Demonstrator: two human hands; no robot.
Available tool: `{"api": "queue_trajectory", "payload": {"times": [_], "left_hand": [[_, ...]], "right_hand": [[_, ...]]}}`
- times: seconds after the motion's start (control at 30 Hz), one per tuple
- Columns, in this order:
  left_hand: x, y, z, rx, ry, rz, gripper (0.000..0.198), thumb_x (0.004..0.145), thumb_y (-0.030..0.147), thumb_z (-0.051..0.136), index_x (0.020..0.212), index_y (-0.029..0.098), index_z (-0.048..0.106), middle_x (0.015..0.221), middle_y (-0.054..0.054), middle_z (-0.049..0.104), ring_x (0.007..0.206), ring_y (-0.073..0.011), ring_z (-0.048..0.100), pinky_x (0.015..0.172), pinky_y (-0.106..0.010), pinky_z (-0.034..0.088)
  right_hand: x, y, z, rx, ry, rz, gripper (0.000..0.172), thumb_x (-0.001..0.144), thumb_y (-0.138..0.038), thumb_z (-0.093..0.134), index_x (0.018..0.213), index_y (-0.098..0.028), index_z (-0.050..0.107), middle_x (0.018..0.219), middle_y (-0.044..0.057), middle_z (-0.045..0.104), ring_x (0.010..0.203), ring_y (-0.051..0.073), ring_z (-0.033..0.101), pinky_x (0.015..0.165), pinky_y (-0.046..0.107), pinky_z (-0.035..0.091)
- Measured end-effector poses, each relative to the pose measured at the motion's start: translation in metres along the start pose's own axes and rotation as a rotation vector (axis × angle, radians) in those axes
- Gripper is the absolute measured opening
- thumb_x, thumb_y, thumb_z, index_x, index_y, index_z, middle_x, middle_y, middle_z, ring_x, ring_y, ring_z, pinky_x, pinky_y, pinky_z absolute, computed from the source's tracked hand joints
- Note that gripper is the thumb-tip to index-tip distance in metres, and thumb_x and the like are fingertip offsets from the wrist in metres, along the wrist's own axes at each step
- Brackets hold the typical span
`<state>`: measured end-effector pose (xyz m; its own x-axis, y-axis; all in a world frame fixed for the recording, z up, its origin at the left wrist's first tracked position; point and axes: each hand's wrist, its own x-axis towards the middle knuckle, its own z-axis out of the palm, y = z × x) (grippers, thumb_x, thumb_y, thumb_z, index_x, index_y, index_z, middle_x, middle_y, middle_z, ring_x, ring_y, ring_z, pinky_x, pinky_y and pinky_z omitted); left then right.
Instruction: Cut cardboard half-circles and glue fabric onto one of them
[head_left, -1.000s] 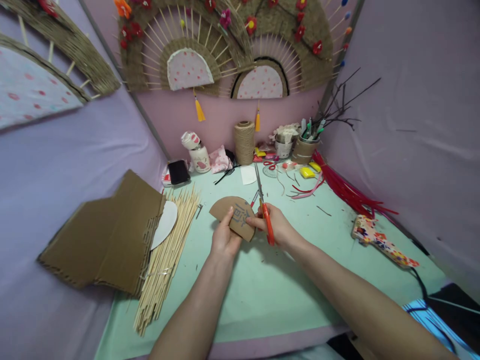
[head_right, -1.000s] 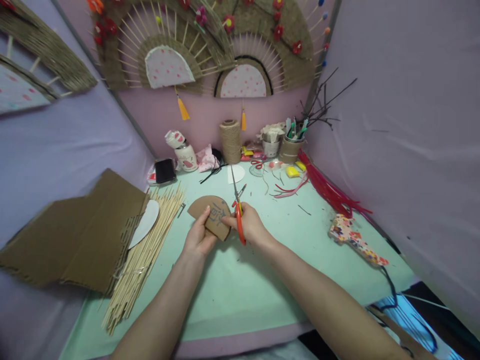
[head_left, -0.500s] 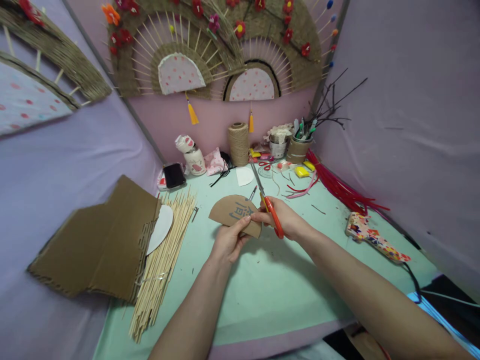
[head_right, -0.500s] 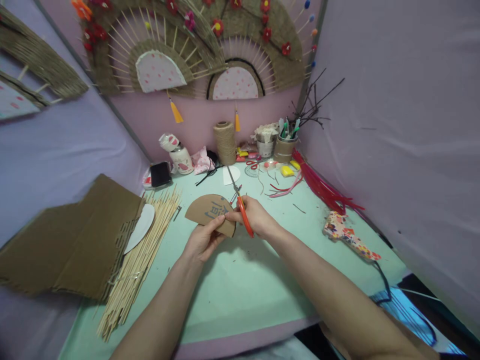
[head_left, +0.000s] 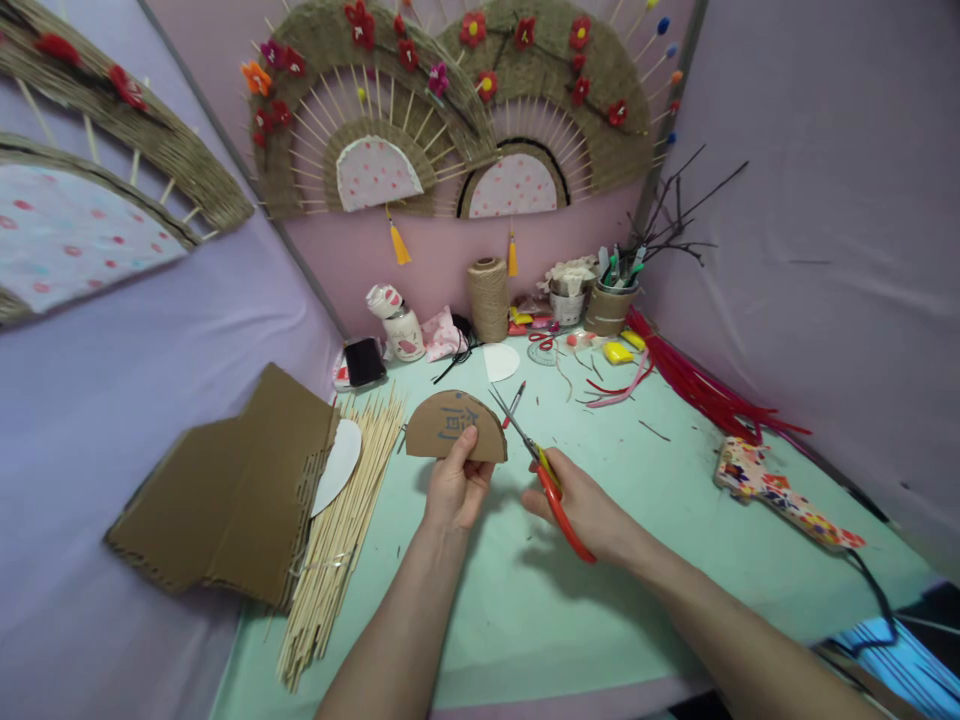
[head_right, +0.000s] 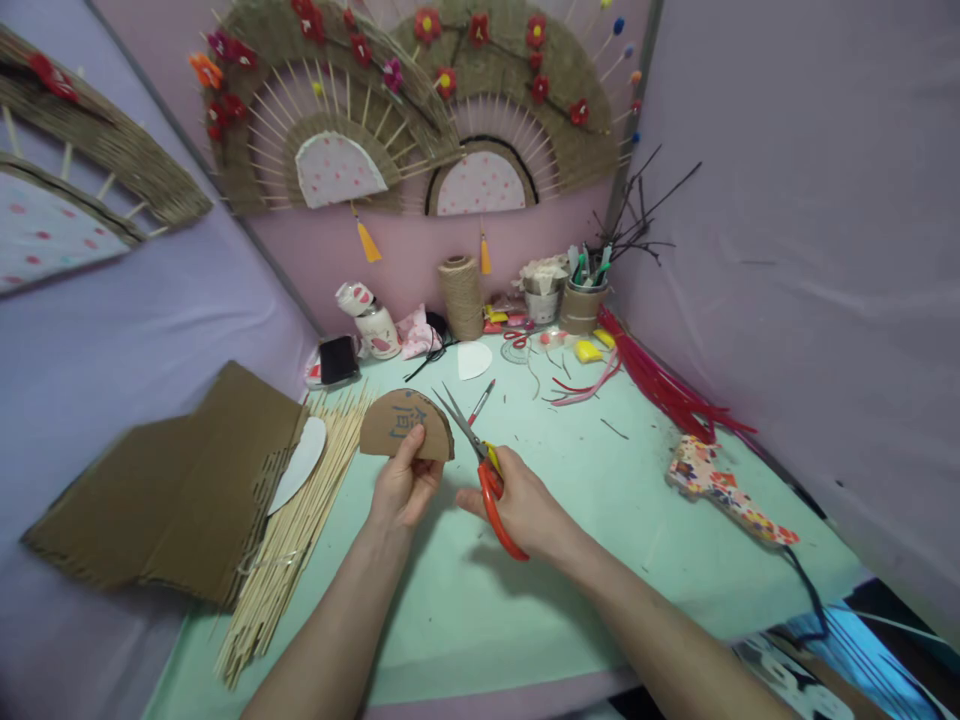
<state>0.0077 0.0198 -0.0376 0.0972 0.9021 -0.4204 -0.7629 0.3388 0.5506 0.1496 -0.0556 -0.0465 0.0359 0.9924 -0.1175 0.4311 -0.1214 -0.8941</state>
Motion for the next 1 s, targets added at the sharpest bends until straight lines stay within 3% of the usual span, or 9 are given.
{"api": "queue_trajectory", "payload": {"times": [0.4,0.77,1.0], "left_hand": [[-0.001,0.002,-0.001,-0.012,-0.03,0.065,0.018,0.079,0.005,0.065,0.09,0.018,0.067,0.081,0.0,0.074,0.072,-0.0105,0.069,0.074,-0.02,0.055],[0.0,-0.001,-0.004,0.007,-0.038,0.066,0.017,0.079,0.006,0.066,0.091,0.018,0.067,0.083,-0.001,0.074,0.072,-0.0106,0.069,0.068,-0.019,0.056],[0.001,-0.004,-0.005,0.02,-0.028,0.071,0.019,0.076,0.006,0.069,0.092,0.018,0.066,0.085,-0.001,0.074,0.074,-0.0116,0.069,0.068,-0.02,0.056]], "right_hand": [[-0.007,-0.014,0.008,-0.16,0.07,0.009,0.03,0.075,-0.042,0.062,0.09,-0.023,0.044,0.093,0.002,0.055,0.074,0.018,0.052,0.065,0.029,0.04],[-0.006,-0.02,0.009,-0.408,0.093,0.058,0.036,0.084,-0.053,0.052,0.072,-0.024,0.034,0.072,0.001,0.055,0.058,0.015,0.044,0.053,0.026,0.027],[-0.009,-0.024,0.006,-0.547,0.108,0.064,0.034,0.089,-0.053,0.047,0.073,-0.024,0.04,0.067,0.005,0.06,0.059,0.021,0.055,0.052,0.027,0.025]]}}
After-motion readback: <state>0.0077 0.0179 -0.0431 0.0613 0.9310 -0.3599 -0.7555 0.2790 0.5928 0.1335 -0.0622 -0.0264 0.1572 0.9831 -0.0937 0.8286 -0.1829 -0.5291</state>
